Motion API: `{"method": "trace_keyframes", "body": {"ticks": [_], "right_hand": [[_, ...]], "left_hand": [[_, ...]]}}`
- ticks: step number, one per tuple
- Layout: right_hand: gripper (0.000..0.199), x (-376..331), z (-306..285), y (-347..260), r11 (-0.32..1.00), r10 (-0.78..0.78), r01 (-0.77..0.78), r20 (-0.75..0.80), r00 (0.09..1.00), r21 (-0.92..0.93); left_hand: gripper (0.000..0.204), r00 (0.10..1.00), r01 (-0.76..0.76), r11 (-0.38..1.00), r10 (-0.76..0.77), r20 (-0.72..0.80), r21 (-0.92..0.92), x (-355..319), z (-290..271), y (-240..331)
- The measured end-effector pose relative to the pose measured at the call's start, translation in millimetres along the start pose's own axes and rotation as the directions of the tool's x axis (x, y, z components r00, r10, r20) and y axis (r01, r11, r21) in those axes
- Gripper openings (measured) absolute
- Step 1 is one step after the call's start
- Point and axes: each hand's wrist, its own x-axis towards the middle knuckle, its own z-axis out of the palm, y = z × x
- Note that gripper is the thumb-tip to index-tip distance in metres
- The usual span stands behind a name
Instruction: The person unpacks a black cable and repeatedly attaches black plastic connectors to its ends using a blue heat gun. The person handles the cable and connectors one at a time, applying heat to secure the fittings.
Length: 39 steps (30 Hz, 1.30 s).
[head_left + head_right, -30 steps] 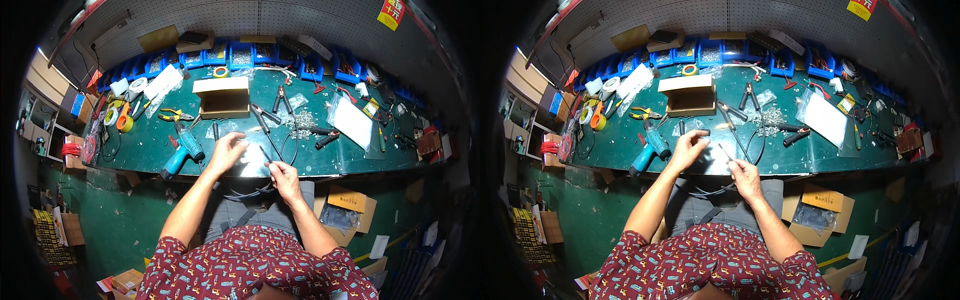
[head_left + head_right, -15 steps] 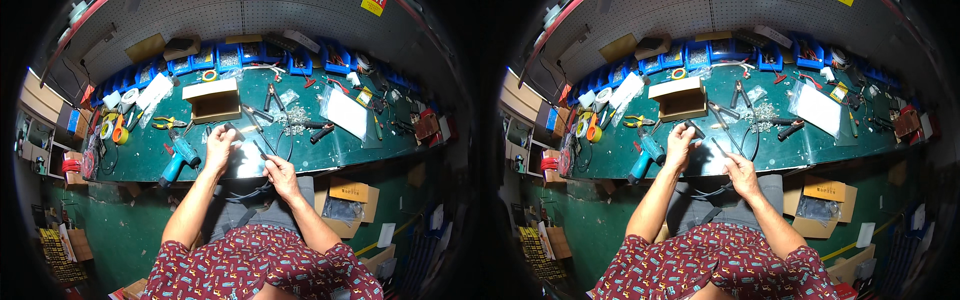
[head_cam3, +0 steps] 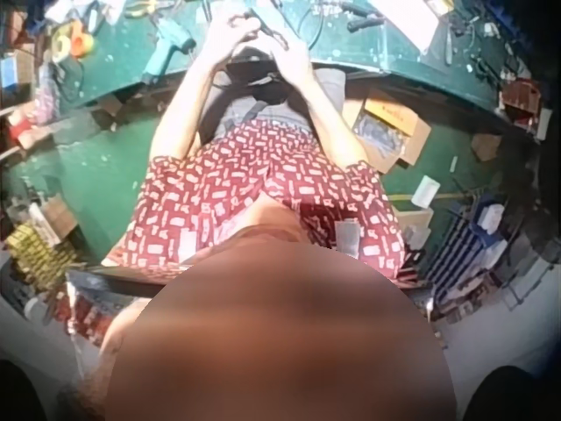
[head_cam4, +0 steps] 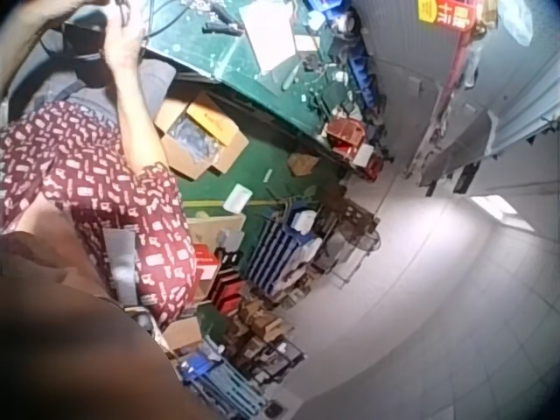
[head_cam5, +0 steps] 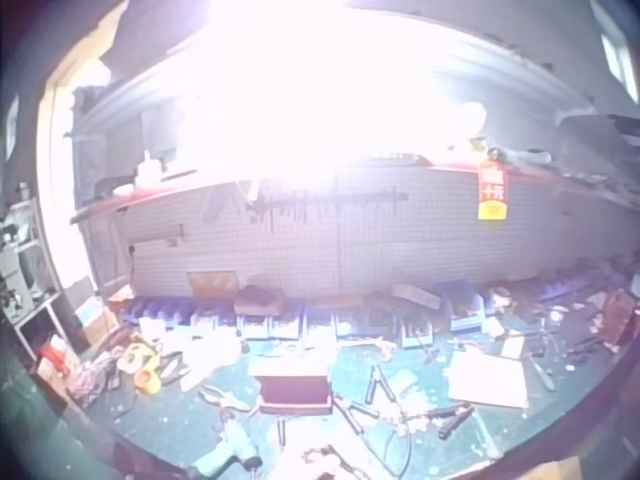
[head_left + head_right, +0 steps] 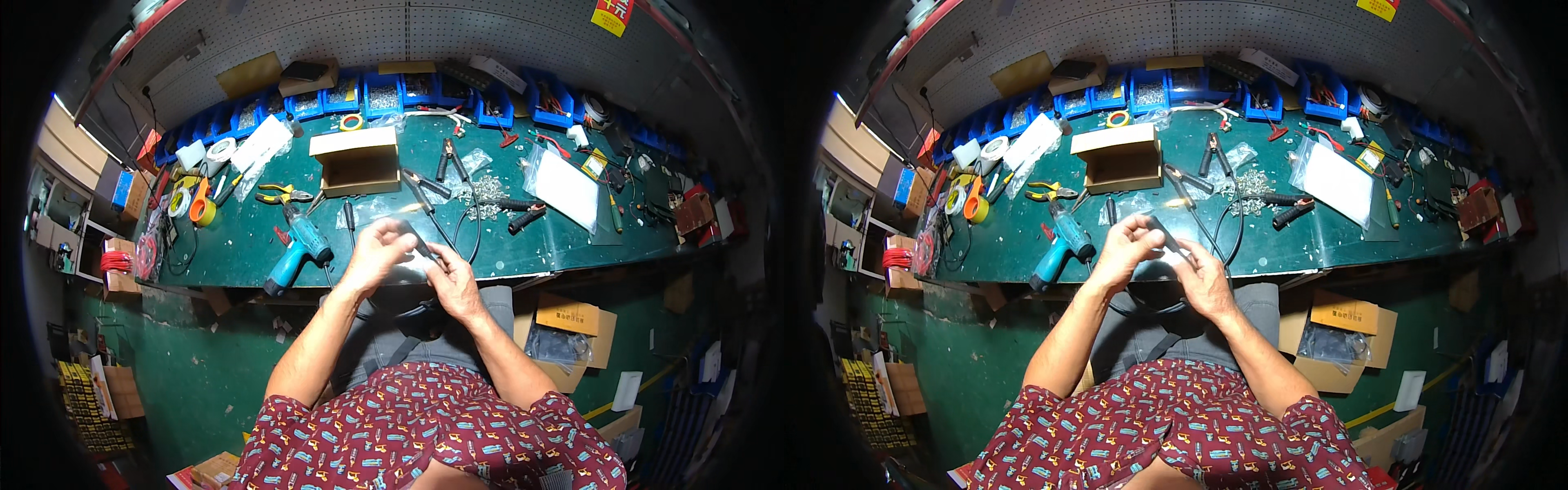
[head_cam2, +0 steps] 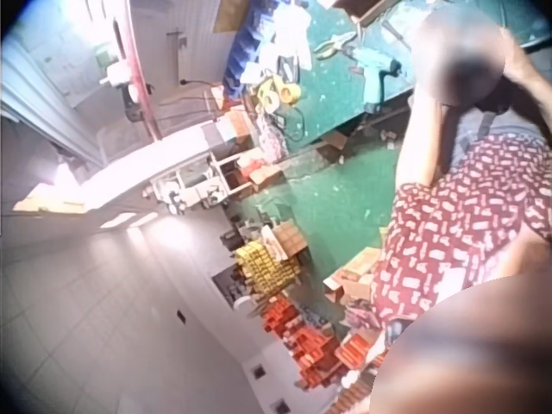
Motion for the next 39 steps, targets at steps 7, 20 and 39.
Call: {"method": "trace_keyframes", "body": {"ticks": [7,20,39], "right_hand": [[0.042,-2.0,9.0,-19.2,0.963,-0.124,0.118,-0.01,0.992,-0.241],[0.031,0.0,7.5,2.8,0.993,-0.097,0.084,0.18,0.979,0.08],[0.033,-4.1,-21.4,15.9,0.89,0.124,-0.073,-0.085,0.989,0.451]], "left_hand": [[0.022,0.999,-0.02,0.97,0.013,0.03,0.241,-11.1,4.2,1.3],[0.007,0.989,-0.13,0.933,0.098,0.112,0.336,-25.7,7.7,14.9],[0.033,0.919,-0.189,0.321,0.39,0.052,0.928,93.2,-30.5,-37.8]]}}
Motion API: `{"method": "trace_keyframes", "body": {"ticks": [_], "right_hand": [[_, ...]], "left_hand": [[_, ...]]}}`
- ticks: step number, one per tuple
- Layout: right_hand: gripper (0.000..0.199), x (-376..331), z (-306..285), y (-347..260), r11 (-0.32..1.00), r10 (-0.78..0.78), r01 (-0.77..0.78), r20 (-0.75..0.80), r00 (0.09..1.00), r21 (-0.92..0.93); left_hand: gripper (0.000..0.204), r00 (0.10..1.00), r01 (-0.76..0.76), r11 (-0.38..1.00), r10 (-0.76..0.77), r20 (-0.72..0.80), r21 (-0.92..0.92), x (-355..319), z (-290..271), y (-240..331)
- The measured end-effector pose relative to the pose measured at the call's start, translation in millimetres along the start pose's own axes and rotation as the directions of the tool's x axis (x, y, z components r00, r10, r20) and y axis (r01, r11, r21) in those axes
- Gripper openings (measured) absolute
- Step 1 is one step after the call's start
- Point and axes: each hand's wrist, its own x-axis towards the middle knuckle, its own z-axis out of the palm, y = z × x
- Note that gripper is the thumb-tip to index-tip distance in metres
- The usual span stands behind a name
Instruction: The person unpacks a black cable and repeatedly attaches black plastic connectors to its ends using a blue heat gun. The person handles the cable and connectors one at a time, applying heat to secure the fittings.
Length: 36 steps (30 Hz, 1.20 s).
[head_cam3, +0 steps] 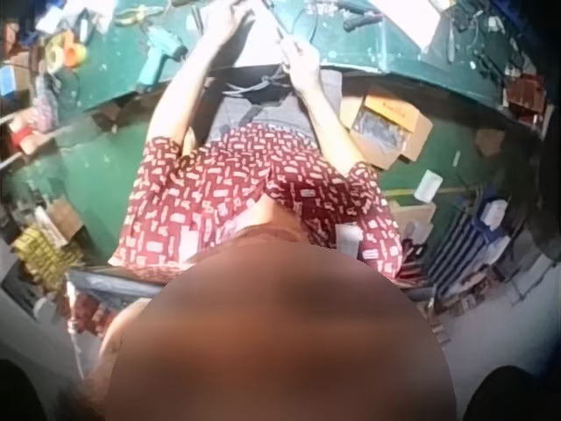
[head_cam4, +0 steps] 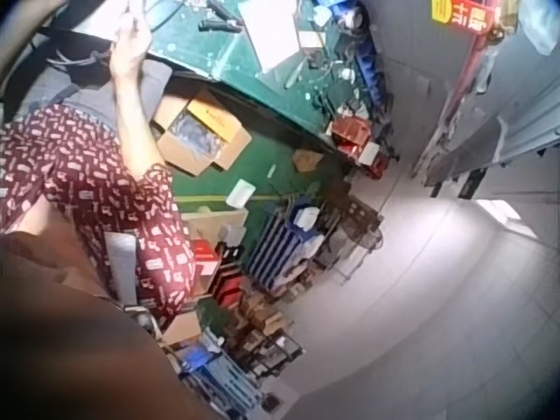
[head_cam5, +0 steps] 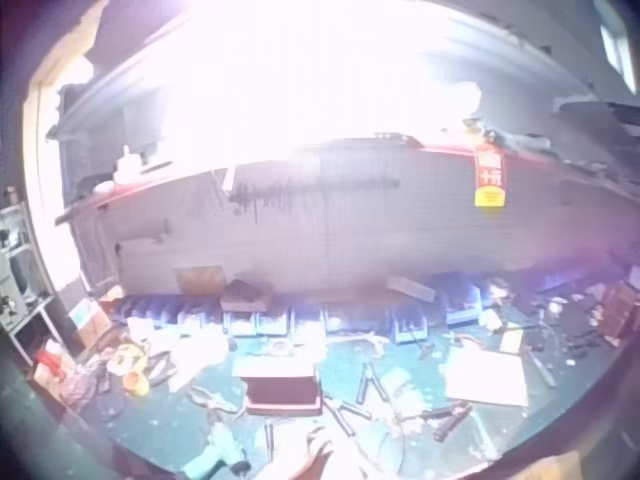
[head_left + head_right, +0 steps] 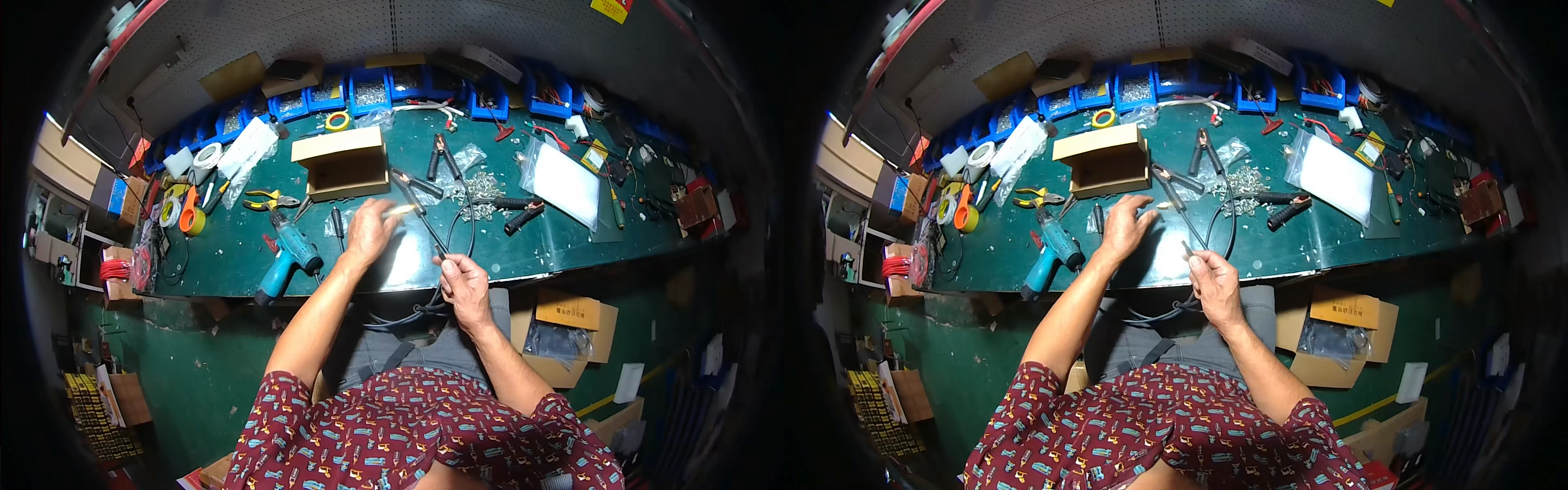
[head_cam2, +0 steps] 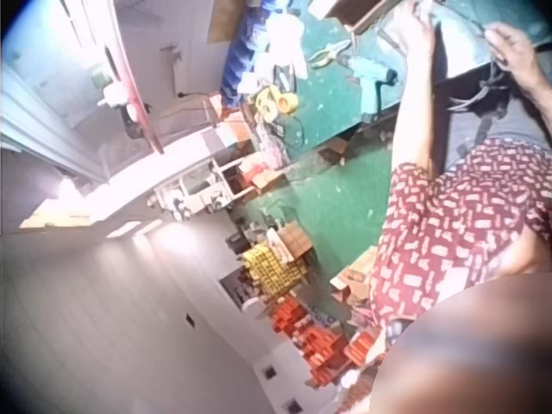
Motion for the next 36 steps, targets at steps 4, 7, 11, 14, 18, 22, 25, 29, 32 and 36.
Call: {"method": "trace_keyframes", "body": {"ticks": [4,7,11,14,18,22,25,29,32,36], "right_hand": [[0.033,-0.3,-3.1,-0.6,0.999,-0.037,0.037,-0.051,0.998,0.0],[0.029,-1.6,-1.4,-2.8,0.998,-0.029,0.026,-0.063,0.998,-0.052],[0.028,-1.7,1.3,-5.2,0.989,-0.05,0.04,-0.072,0.996,-0.145],[0.027,-5.3,8.4,-17.6,0.97,-0.101,0.084,-0.063,0.993,-0.227],[0.026,-8.7,20.5,-25.2,0.953,-0.089,0.087,0.003,0.996,-0.291],[0.024,-10.1,29.2,-22.1,0.924,-0.122,0.144,0.083,0.989,-0.354],[0.024,-15.6,34.6,-23.9,0.907,-0.106,0.138,0.102,0.989,-0.398],[0.023,-17.3,37.3,-23.3,0.898,-0.111,0.147,0.11,0.988,-0.414],[0.023,-18.5,38.4,-23.3,0.89,-0.119,0.155,0.11,0.987,-0.429],[0.021,-19.5,39.8,-24.7,0.886,-0.131,0.171,0.121,0.984,-0.431]], "left_hand": [[0.026,0.998,0.022,0.986,-0.031,0.048,0.165,17.4,37.3,3.3],[0.02,1.0,0.013,0.975,-0.019,0.025,0.22,19.0,53.4,-12.6],[0.019,0.999,0.045,0.984,-0.046,-0.001,-0.172,3.2,39.0,-18.3],[0.024,0.95,0.311,0.442,-0.165,0.265,-0.841,-30.3,2.0,13.7],[0.027,0.935,0.341,0.13,-0.147,0.322,-0.931,-83.6,-29.1,35.8],[0.026,0.945,0.305,0.053,-0.142,0.295,-0.951,-106.5,-35.1,39.6],[0.026,0.949,0.29,0.034,-0.137,0.283,-0.956,-114.1,-36.5,39.0],[0.026,0.95,0.288,0.03,-0.132,0.282,-0.957,-115.9,-41.9,45.7],[0.026,0.954,0.279,0.028,-0.123,0.274,-0.96,-116.3,-43.4,47.0],[0.027,0.959,0.266,0.057,-0.118,0.258,-0.962,-117.7,-44.3,44.5]]}}
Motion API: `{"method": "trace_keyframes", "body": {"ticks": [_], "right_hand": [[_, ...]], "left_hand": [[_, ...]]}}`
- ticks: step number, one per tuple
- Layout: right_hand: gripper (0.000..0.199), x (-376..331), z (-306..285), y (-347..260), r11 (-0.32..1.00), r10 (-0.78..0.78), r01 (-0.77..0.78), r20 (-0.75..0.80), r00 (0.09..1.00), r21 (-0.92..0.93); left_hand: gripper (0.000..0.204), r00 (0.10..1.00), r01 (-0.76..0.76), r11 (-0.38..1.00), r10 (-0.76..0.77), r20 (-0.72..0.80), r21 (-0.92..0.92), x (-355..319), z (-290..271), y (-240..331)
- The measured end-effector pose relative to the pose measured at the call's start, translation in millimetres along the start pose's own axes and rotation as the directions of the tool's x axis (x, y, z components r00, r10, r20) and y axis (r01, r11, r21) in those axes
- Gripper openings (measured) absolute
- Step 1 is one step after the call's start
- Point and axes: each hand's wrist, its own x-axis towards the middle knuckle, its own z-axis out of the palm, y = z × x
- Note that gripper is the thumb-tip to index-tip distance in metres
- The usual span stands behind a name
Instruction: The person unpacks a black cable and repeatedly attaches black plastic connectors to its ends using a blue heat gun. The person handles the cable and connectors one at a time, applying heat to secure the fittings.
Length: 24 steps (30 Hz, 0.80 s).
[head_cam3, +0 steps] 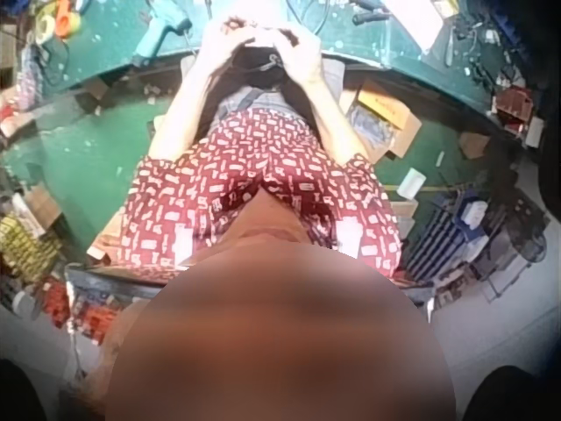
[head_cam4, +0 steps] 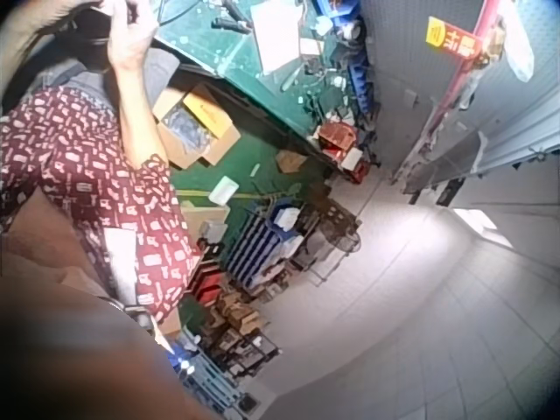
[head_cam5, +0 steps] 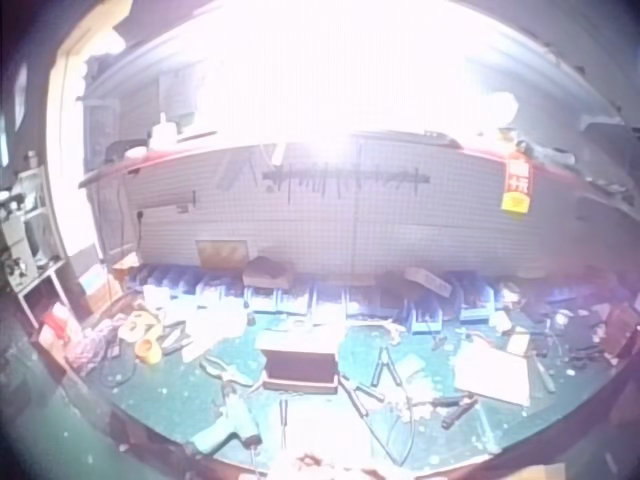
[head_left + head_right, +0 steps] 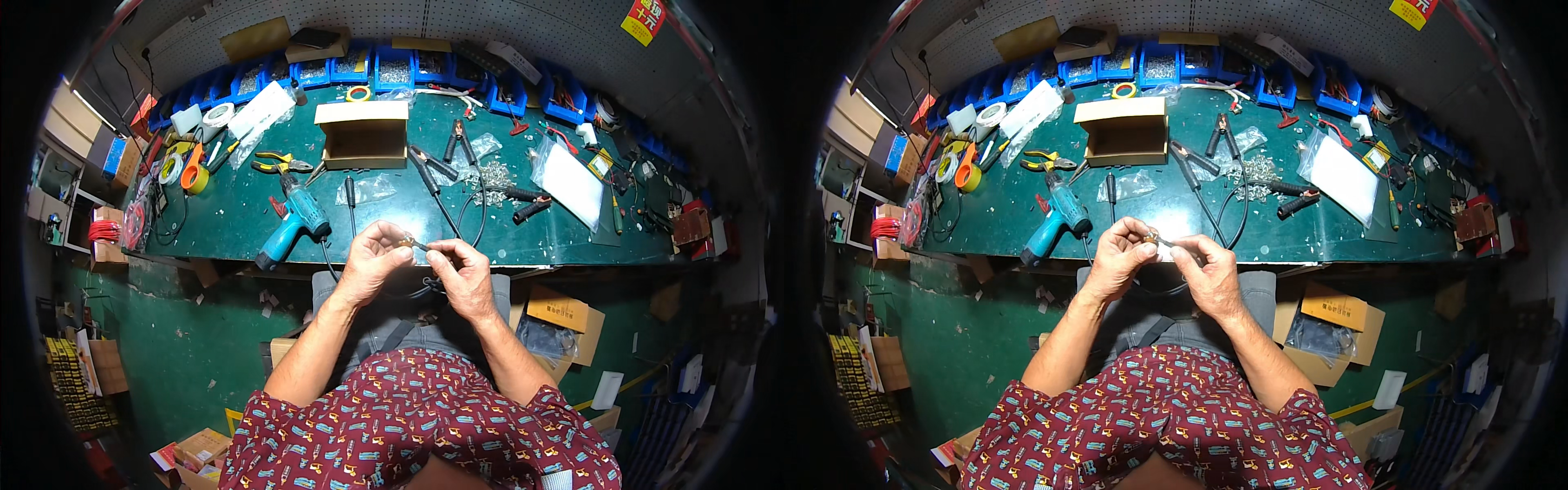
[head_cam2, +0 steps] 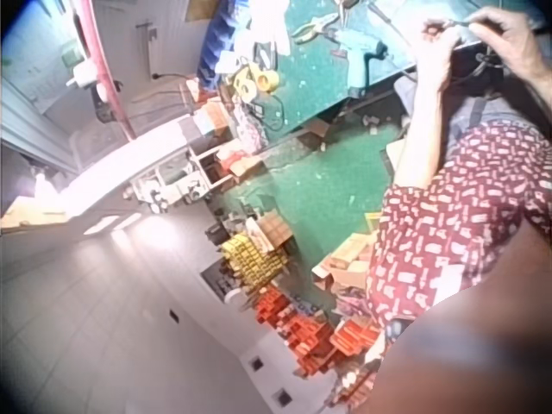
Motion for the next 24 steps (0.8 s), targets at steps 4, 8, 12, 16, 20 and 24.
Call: {"method": "trace_keyframes", "body": {"ticks": [4,8,12,16,20,24], "right_hand": [[0.018,-0.4,0.5,-5.3,0.999,-0.013,0.013,-0.005,1.0,-0.051],[0.016,-0.1,0.1,-6.1,0.995,-0.045,0.045,-0.004,0.999,-0.088],[0.015,-0.2,-0.7,-9.6,0.993,-0.064,0.064,0.005,0.998,-0.099],[0.014,0.4,-0.7,-12.9,0.98,-0.128,0.127,0.008,0.992,-0.155],[0.014,0.6,0.6,-14.2,0.938,-0.263,0.255,-0.004,0.965,-0.236],[0.013,-0.6,1.5,-20.3,0.886,-0.36,0.342,0.002,0.933,-0.312]], "left_hand": [[0.027,1.0,-0.012,0.999,0.011,0.009,0.041,-1.6,-0.1,4.2],[0.027,1.0,-0.025,0.995,0.024,0.016,0.093,-1.9,-0.3,8.9],[0.027,0.998,-0.024,0.994,0.018,0.053,0.11,-1.2,-3.5,12.1],[0.027,0.999,-0.009,0.995,0.004,0.046,0.1,-0.9,-4.2,12.0],[0.027,1.0,-0.01,0.996,0.007,0.028,0.091,-1.7,-2.5,11.4],[0.027,1.0,-0.021,0.997,0.019,0.015,0.074,-1.8,-0.2,10.2]]}}
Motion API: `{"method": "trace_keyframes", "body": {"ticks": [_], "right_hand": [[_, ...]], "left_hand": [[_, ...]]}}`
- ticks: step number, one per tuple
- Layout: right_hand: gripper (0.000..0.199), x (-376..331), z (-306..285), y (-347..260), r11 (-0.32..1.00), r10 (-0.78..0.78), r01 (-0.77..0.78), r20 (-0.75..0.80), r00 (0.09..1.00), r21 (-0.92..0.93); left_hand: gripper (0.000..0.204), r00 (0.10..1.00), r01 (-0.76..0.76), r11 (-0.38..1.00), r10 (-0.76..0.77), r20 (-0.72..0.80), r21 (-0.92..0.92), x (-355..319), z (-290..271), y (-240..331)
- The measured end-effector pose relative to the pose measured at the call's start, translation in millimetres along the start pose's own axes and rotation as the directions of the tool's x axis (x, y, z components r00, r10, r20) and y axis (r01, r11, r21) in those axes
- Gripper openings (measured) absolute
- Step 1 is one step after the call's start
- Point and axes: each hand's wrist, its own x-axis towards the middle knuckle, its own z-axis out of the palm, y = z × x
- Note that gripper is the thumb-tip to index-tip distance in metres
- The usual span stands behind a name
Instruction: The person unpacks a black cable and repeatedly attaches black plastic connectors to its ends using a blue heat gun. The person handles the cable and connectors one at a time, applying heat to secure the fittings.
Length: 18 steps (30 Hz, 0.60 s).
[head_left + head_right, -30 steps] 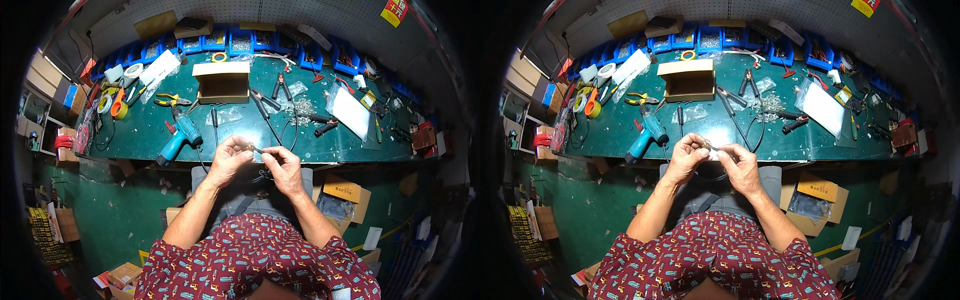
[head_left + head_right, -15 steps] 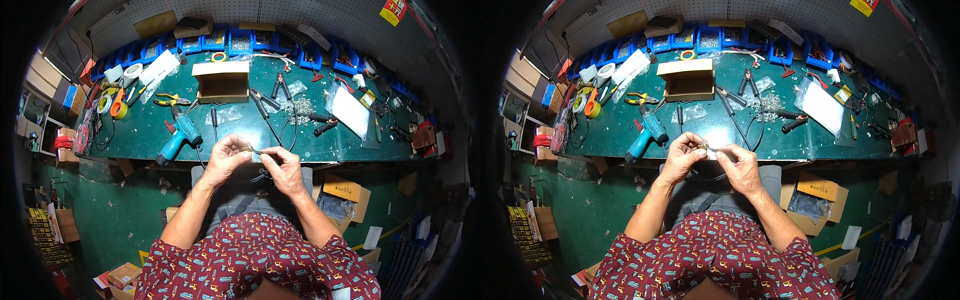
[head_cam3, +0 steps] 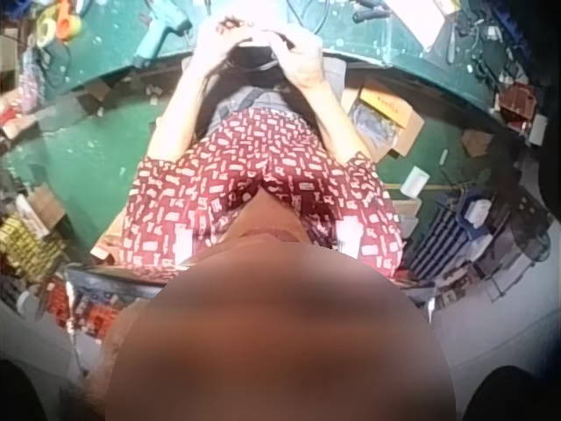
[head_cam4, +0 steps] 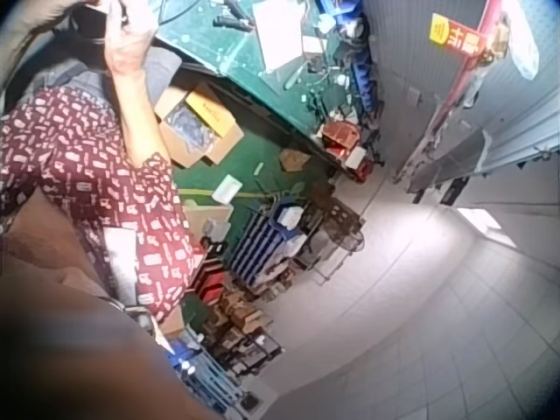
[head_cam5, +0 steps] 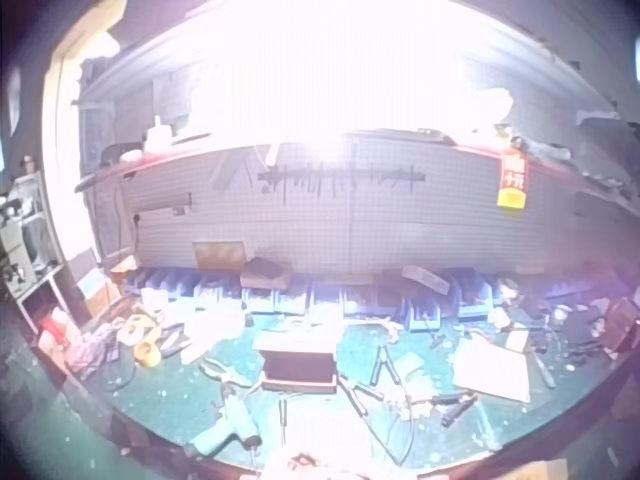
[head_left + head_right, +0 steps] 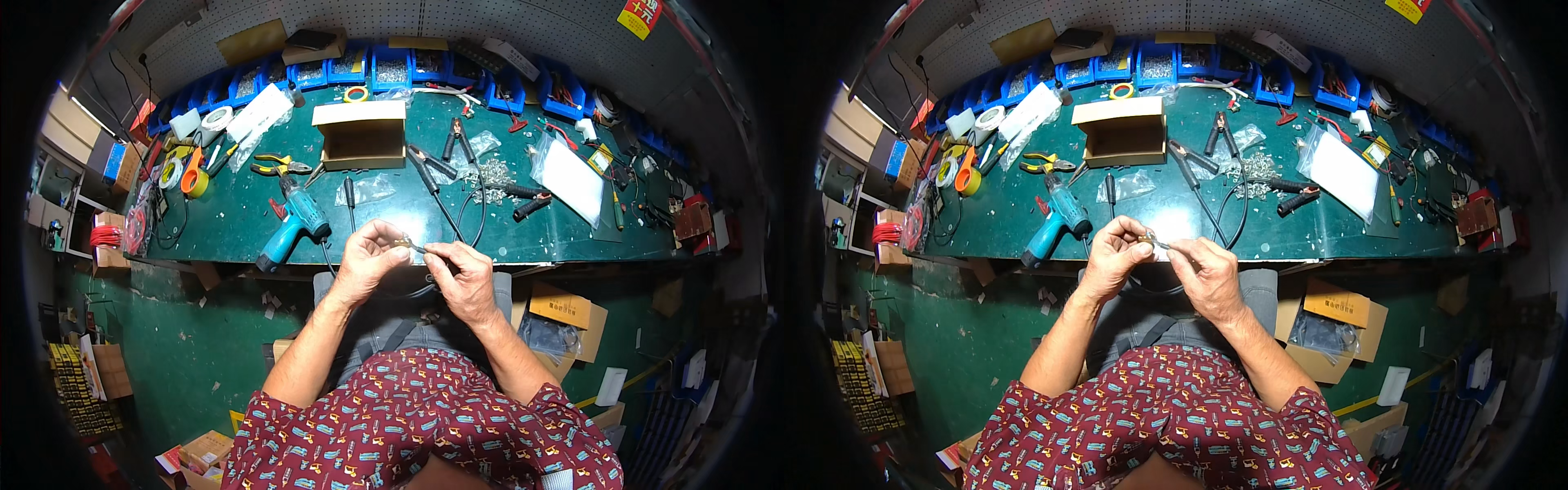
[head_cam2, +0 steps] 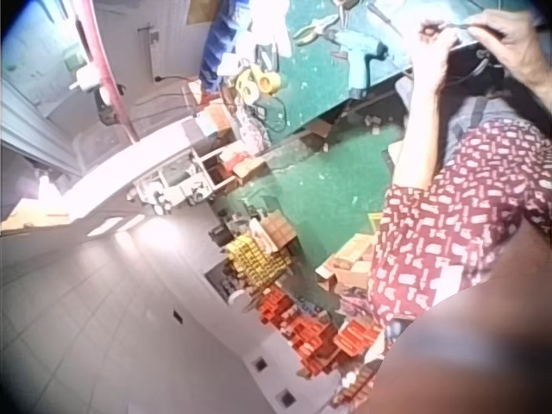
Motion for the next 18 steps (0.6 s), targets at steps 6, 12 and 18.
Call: {"method": "trace_keyframes", "body": {"ticks": [6,12,18], "right_hand": [[0.015,-1.3,2.6,-0.7,1.0,-0.027,0.026,-0.031,0.999,-0.014],[0.014,-1.5,1.2,0.5,1.0,0.001,-0.001,-0.005,1.0,-0.006],[0.014,1.2,-1.9,-1.2,0.999,0.035,-0.035,0.027,0.999,0.007]], "left_hand": [[0.028,0.999,-0.035,0.999,0.035,-0.025,-0.002,-1.8,3.3,-1.5],[0.027,0.999,-0.051,0.999,0.051,0.001,0.01,-1.8,-0.4,-1.2],[0.024,0.991,-0.035,0.982,0.01,0.132,0.187,1.9,-6.5,19.5]]}}
